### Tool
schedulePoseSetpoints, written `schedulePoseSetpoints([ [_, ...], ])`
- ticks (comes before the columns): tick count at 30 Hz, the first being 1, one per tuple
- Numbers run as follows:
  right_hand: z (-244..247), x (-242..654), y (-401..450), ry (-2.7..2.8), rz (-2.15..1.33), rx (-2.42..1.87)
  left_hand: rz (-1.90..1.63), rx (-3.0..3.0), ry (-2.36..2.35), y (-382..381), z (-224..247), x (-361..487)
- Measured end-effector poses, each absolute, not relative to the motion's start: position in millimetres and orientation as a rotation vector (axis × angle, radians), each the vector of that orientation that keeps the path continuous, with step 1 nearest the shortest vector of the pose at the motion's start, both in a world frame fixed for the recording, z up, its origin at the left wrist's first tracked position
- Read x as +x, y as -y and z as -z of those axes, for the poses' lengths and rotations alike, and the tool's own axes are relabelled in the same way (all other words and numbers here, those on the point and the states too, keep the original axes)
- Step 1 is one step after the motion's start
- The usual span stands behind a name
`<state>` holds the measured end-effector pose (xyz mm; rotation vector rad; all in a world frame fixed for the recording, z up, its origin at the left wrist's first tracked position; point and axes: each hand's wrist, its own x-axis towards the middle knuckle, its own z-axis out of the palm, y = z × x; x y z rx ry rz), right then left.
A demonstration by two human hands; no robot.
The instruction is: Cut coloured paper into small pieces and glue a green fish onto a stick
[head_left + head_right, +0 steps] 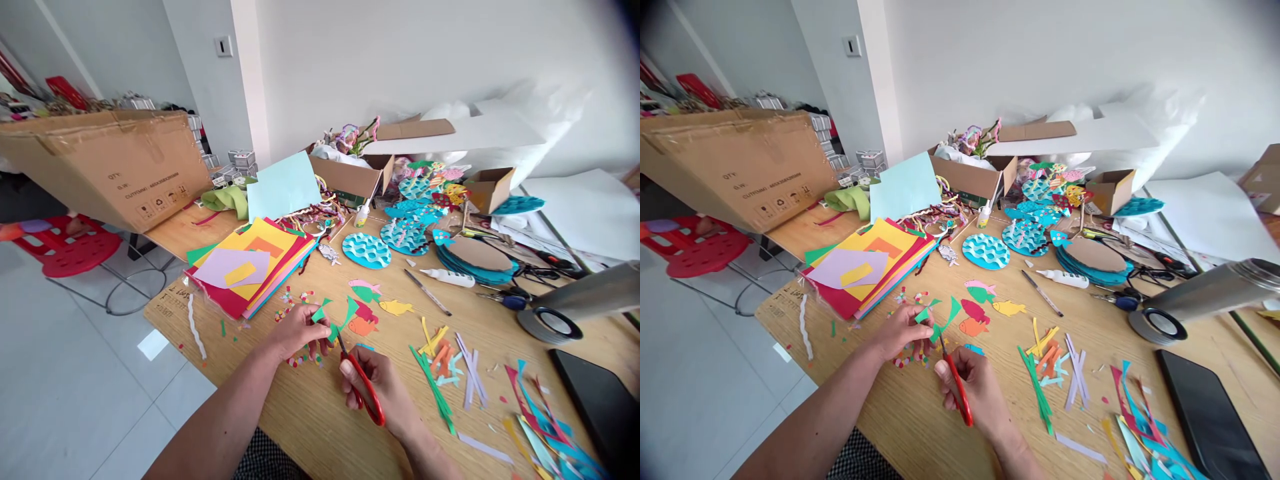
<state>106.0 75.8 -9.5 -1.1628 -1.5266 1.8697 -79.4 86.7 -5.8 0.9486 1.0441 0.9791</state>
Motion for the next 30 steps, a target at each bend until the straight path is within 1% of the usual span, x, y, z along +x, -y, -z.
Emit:
schedulePoseSetpoints([
  [6, 2.6, 104.9, -76.8, 1.515, -1.876, -1.193, -0.974, 0.956, -1.025, -86.3, 7.4, -79.9],
  [30, 1.8, 102.3, -75.5, 1.524, -1.846, -1.207, -0.982, 0.953, -1.05, -86.0, 9.3, -78.9],
])
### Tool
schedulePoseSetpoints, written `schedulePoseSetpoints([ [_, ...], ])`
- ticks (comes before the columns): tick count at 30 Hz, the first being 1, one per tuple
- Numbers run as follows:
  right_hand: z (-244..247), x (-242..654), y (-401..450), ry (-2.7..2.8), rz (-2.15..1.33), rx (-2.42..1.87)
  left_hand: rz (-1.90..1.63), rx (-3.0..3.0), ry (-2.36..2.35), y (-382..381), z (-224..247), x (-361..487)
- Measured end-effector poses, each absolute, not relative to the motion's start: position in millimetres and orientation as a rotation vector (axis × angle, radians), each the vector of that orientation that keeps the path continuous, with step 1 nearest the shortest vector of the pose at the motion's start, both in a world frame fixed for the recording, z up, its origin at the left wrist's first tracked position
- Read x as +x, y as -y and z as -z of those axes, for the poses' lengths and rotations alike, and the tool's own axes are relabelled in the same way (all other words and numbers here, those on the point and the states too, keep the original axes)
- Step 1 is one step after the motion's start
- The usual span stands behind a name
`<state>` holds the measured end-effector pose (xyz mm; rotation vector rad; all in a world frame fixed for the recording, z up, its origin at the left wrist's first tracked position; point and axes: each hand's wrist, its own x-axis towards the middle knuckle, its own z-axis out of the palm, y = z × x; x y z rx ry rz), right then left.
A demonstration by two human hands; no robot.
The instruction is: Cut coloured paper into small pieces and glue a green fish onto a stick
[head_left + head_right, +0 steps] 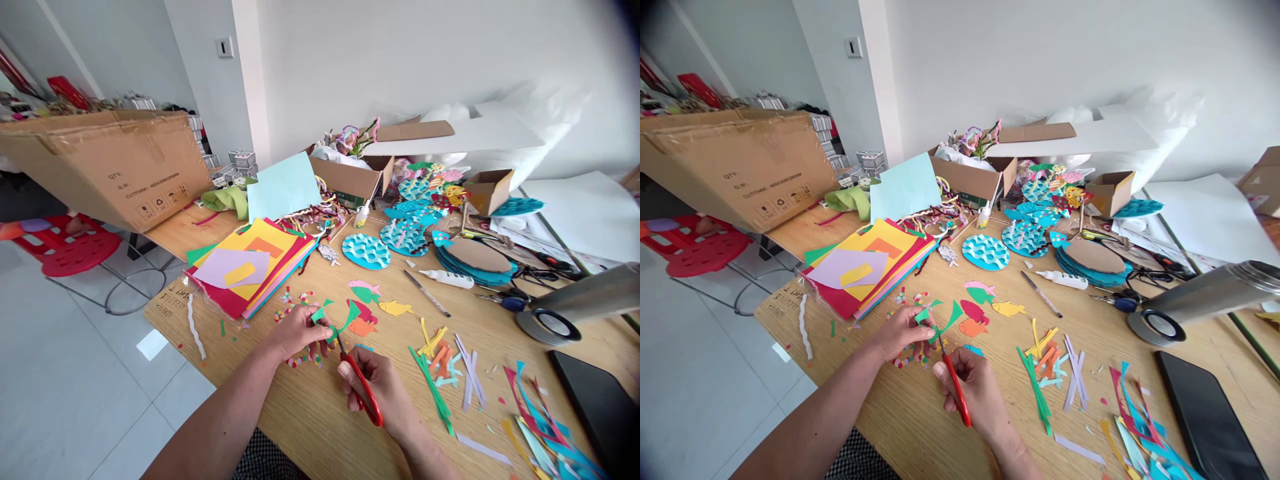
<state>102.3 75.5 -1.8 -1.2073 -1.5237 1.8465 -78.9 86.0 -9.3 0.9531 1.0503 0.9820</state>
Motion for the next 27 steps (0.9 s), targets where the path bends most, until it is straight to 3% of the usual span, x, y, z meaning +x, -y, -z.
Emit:
schedulePoseSetpoints([
  [27, 4.2, 113.3, -79.5, 1.594, -1.719, -1.229, -1.044, 0.976, -0.998, -85.6, 6.7, -74.7],
])
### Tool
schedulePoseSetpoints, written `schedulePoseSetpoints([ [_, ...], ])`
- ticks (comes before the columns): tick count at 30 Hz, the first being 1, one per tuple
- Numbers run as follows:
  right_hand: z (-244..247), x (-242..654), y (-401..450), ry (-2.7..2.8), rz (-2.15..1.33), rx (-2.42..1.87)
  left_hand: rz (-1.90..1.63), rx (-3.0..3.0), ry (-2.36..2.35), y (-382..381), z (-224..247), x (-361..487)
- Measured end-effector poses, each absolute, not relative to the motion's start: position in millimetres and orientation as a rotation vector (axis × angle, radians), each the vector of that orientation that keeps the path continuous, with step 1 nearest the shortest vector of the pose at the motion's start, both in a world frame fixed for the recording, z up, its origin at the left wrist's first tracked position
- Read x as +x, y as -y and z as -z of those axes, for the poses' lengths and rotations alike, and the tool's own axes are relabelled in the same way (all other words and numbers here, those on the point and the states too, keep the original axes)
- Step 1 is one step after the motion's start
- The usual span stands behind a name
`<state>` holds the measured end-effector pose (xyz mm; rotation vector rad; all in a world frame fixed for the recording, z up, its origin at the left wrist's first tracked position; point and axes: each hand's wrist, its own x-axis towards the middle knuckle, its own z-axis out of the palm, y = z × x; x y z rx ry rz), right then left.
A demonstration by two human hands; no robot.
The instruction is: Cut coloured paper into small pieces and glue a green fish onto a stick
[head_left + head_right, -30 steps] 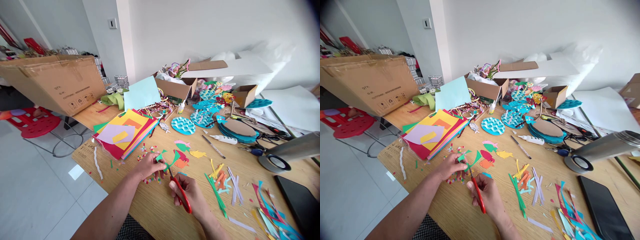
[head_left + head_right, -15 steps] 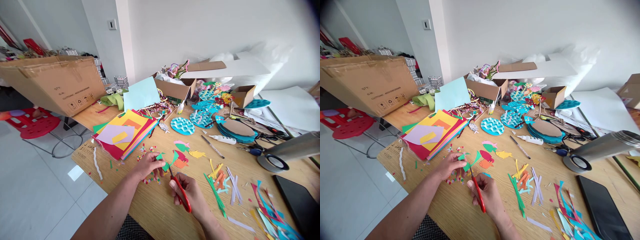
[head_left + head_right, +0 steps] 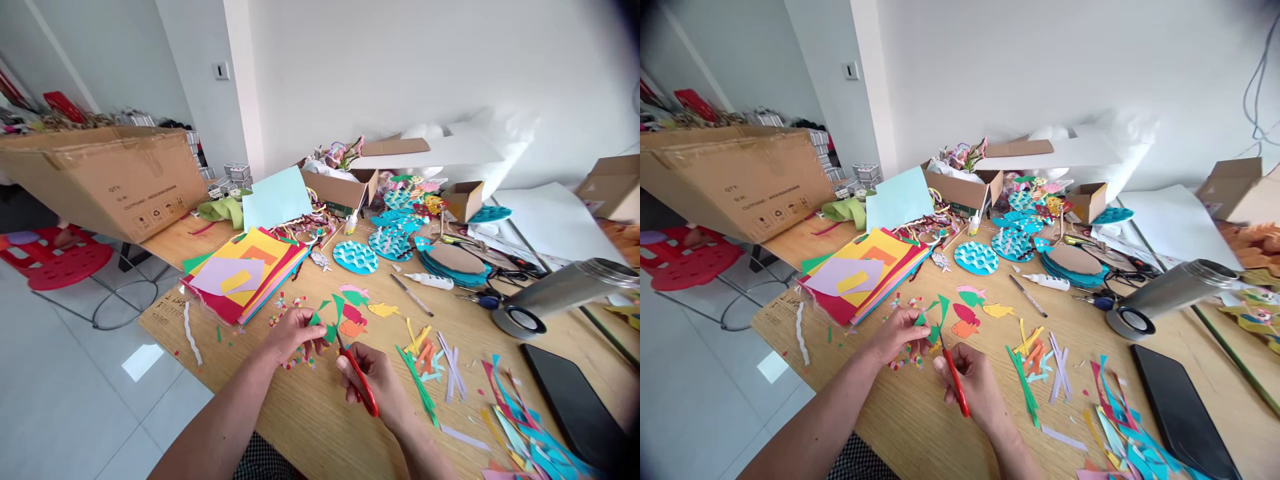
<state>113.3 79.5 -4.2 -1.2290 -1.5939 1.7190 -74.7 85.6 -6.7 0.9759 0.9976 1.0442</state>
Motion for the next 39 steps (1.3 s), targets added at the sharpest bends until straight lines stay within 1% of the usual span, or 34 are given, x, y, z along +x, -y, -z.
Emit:
schedulePoseSetpoints([
  [9, -10.2, 130.7, -67.7, 1.546, -1.687, -1.225, -1.004, 1.049, -1.022, -79.4, -7.8, -56.2],
  [20, -14.3, 183.2, -39.8, 1.422, -1.59, -1.305, -0.902, 1.102, -0.942, -74.5, -18.4, -1.4],
  [26, -15.7, 208.2, -27.4, 1.399, -1.569, -1.334, -0.905, 1.106, -0.893, -76.4, -21.9, 28.4],
  [30, -18.1, 219.7, -20.6, 1.361, -1.559, -1.348, -0.892, 1.039, -0.892, -77.1, -21.2, 45.8],
  [33, -17.1, 225.2, -14.1, 1.321, -1.528, -1.362, -0.946, 0.891, -0.932, -76.7, -21.0, 55.7],
  [39, -2.4, 218.7, 0.5, 1.237, -1.58, -1.42, -1.058, 0.672, -1.016, -75.6, -18.9, 65.9],
])
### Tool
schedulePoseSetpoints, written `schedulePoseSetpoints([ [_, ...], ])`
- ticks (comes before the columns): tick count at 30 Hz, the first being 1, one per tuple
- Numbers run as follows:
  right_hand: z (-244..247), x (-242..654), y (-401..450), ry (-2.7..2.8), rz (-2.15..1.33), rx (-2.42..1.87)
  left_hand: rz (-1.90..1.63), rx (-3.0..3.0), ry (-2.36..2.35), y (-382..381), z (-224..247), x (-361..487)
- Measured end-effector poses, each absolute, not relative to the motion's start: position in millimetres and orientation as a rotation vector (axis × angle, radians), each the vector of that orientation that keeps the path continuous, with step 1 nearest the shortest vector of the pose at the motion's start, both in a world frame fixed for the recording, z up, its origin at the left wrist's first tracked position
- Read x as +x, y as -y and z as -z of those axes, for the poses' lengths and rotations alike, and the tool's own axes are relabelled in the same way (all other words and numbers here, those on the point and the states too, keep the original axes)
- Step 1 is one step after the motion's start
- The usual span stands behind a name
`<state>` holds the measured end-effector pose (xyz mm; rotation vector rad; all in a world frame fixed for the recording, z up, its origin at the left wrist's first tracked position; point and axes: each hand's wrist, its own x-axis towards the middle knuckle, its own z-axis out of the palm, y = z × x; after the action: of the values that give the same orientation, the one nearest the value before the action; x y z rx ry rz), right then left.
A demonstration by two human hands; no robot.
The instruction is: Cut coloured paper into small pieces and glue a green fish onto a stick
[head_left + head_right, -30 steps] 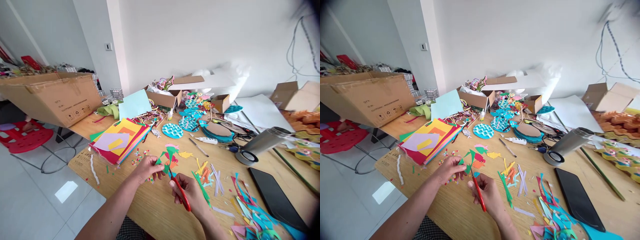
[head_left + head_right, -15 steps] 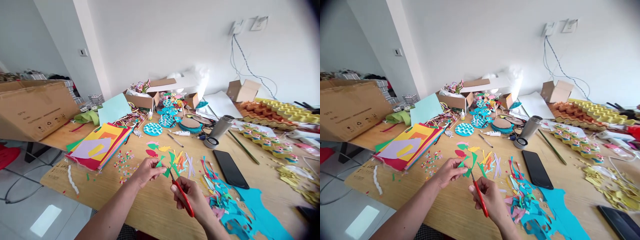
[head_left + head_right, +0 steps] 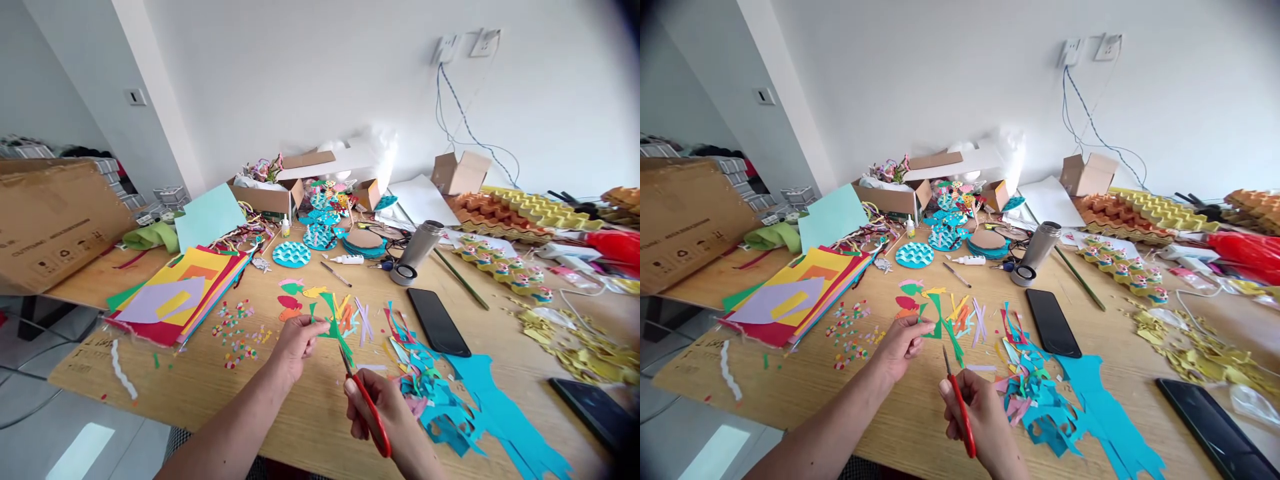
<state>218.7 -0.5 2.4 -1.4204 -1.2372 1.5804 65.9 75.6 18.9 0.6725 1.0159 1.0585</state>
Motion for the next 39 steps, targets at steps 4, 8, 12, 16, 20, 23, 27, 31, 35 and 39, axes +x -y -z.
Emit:
schedulePoseSetpoints([
  [4, 3.0, 205.8, 3.9, 1.246, -1.555, -1.493, -1.078, 0.643, -1.028, -73.7, -16.0, 70.0],
  [8, 3.8, 199.9, 0.5, 1.17, -1.543, -1.488, -1.086, 0.641, -1.047, -70.8, -15.6, 72.7],
  [12, 4.3, 200.2, -3.1, 1.13, -1.554, -1.484, -1.084, 0.662, -1.065, -68.5, -16.7, 72.9],
  [16, 4.1, 201.1, -3.4, 1.121, -1.557, -1.484, -1.08, 0.687, -1.068, -66.5, -16.8, 73.0],
  [20, 3.1, 201.2, -3.2, 1.11, -1.553, -1.503, -1.074, 0.695, -1.074, -65.2, -15.8, 74.0],
  [23, 2.8, 201.5, -3.2, 1.109, -1.547, -1.505, -1.072, 0.691, -1.076, -65.2, -14.4, 74.7],
  [27, 2.6, 202.4, -1.7, 1.12, -1.536, -1.522, -1.068, 0.684, -1.078, -65.2, -12.7, 75.8],
  [31, 2.4, 203.7, -0.2, 1.134, -1.52, -1.522, -1.059, 0.685, -1.081, -64.2, -12.7, 77.1],
  [35, 3.1, 204.2, -0.1, 1.123, -1.528, -1.514, -1.049, 0.692, -1.082, -63.3, -13.3, 78.7],
  [39, 4.3, 204.0, 0.0, 1.12, -1.527, -1.516, -1.043, 0.688, -1.085, -63.5, -11.6, 80.0],
])
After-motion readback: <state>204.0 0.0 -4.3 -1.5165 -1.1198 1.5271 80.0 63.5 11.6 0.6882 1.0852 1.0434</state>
